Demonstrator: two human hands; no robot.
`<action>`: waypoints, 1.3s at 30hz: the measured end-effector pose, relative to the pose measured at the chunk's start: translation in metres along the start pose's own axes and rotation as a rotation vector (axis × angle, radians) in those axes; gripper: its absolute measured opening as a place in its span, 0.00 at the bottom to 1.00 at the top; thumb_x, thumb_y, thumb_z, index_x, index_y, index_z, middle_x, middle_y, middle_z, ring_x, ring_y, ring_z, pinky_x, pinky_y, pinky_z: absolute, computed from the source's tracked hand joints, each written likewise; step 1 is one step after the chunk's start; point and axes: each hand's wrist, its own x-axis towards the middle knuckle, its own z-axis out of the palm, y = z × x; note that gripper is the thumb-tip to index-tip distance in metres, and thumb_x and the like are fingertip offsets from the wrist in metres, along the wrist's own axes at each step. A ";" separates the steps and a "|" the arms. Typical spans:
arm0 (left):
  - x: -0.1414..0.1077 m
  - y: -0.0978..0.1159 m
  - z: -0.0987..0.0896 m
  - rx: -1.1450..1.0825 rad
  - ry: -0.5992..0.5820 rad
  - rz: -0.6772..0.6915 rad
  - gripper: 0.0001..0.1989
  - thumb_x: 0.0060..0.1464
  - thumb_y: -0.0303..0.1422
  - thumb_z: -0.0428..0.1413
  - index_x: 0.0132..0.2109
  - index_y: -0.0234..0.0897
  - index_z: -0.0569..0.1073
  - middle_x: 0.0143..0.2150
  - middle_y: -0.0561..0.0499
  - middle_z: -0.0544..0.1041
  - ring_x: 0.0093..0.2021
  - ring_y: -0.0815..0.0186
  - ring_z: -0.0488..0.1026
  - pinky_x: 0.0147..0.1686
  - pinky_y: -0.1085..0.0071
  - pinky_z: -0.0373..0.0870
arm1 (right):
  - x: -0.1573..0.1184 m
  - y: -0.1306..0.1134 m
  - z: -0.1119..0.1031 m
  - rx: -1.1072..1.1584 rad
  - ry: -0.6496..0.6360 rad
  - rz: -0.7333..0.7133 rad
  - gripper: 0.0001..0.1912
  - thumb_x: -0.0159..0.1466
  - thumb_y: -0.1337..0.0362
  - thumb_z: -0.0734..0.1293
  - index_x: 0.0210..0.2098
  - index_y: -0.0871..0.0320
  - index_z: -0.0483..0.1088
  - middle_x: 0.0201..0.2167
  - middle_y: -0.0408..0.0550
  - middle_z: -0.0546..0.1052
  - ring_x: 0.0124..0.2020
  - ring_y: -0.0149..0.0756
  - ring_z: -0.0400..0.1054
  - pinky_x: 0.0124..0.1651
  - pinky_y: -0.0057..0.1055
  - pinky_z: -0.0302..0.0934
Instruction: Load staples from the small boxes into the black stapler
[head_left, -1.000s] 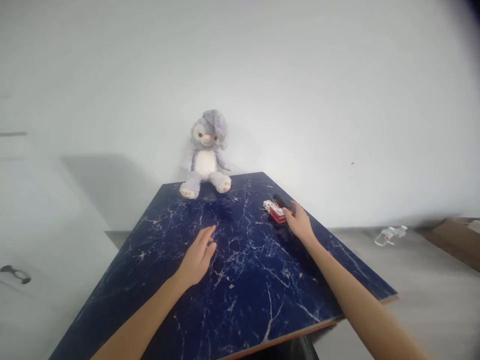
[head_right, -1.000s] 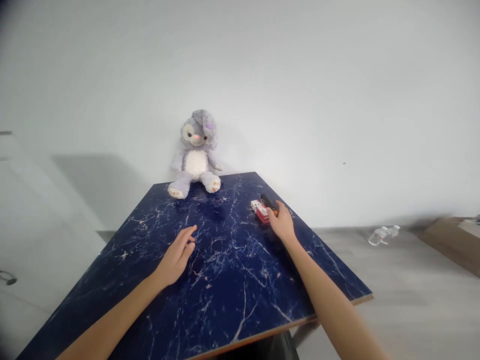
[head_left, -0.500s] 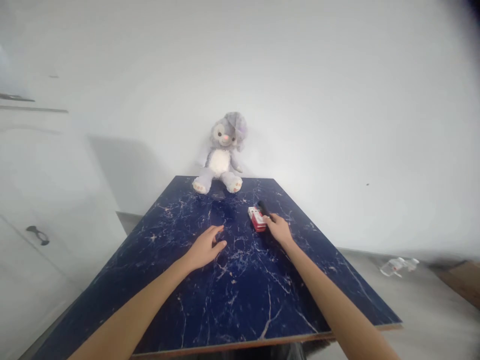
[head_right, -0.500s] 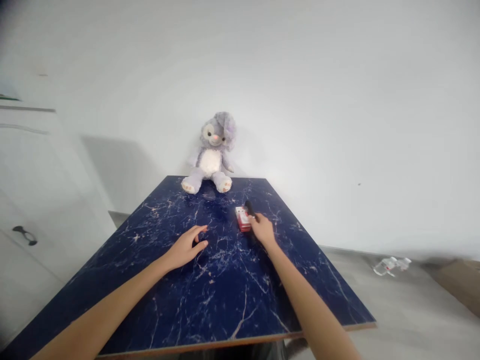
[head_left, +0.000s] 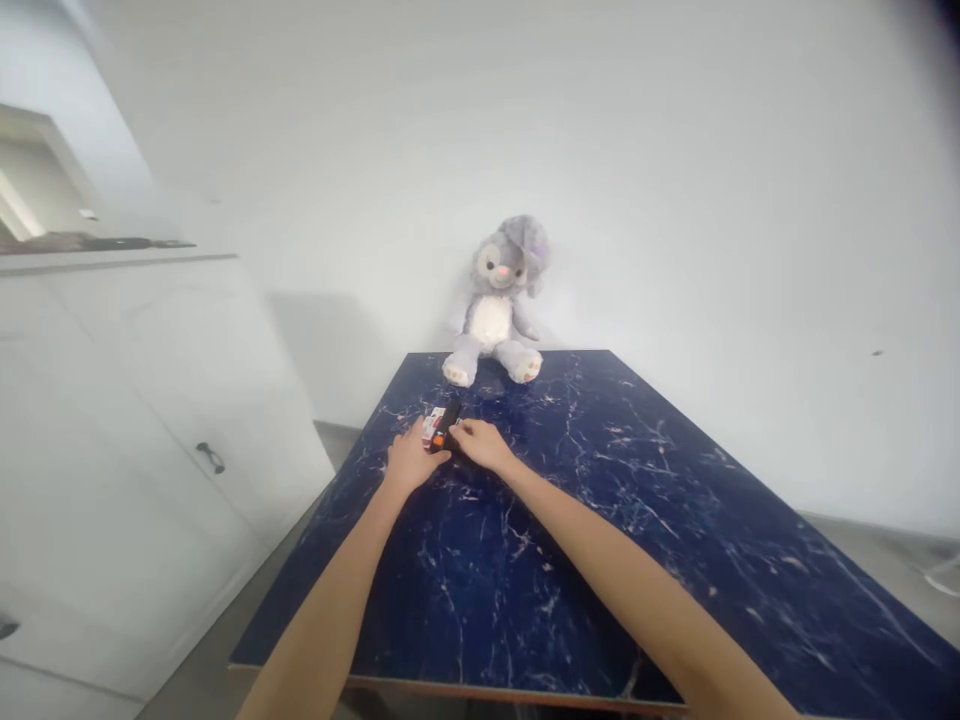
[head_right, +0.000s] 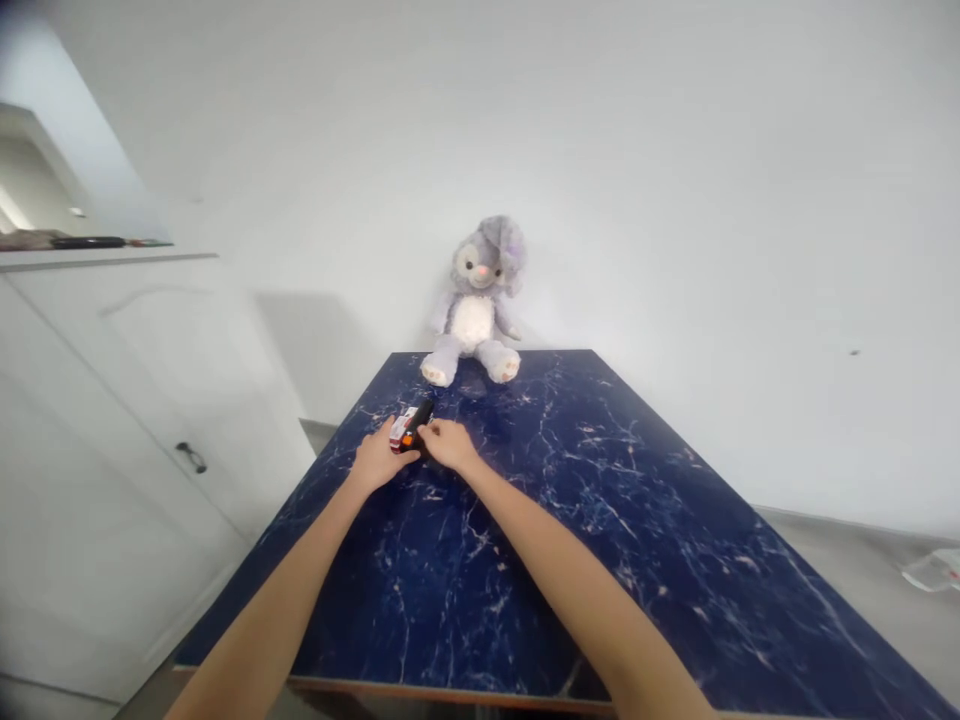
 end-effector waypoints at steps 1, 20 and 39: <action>0.001 -0.004 -0.001 -0.029 -0.003 0.027 0.42 0.48 0.46 0.64 0.66 0.39 0.61 0.60 0.39 0.73 0.58 0.46 0.71 0.55 0.57 0.64 | 0.005 0.003 0.000 -0.016 0.024 0.006 0.17 0.70 0.54 0.59 0.43 0.56 0.76 0.42 0.48 0.80 0.44 0.39 0.75 0.48 0.31 0.64; 0.019 -0.052 0.011 -0.080 0.225 0.252 0.26 0.45 0.42 0.68 0.52 0.45 0.77 0.61 0.45 0.70 0.60 0.48 0.65 0.61 0.49 0.60 | -0.025 0.045 -0.010 -0.283 0.060 -0.192 0.25 0.63 0.60 0.65 0.60 0.58 0.67 0.51 0.54 0.74 0.51 0.46 0.65 0.56 0.40 0.57; 0.015 -0.027 0.019 0.066 0.327 0.288 0.13 0.58 0.41 0.57 0.46 0.43 0.80 0.56 0.46 0.75 0.58 0.51 0.67 0.62 0.51 0.60 | -0.011 0.057 -0.022 0.145 -0.013 -0.210 0.36 0.57 0.61 0.69 0.63 0.59 0.59 0.56 0.54 0.71 0.58 0.44 0.64 0.60 0.39 0.58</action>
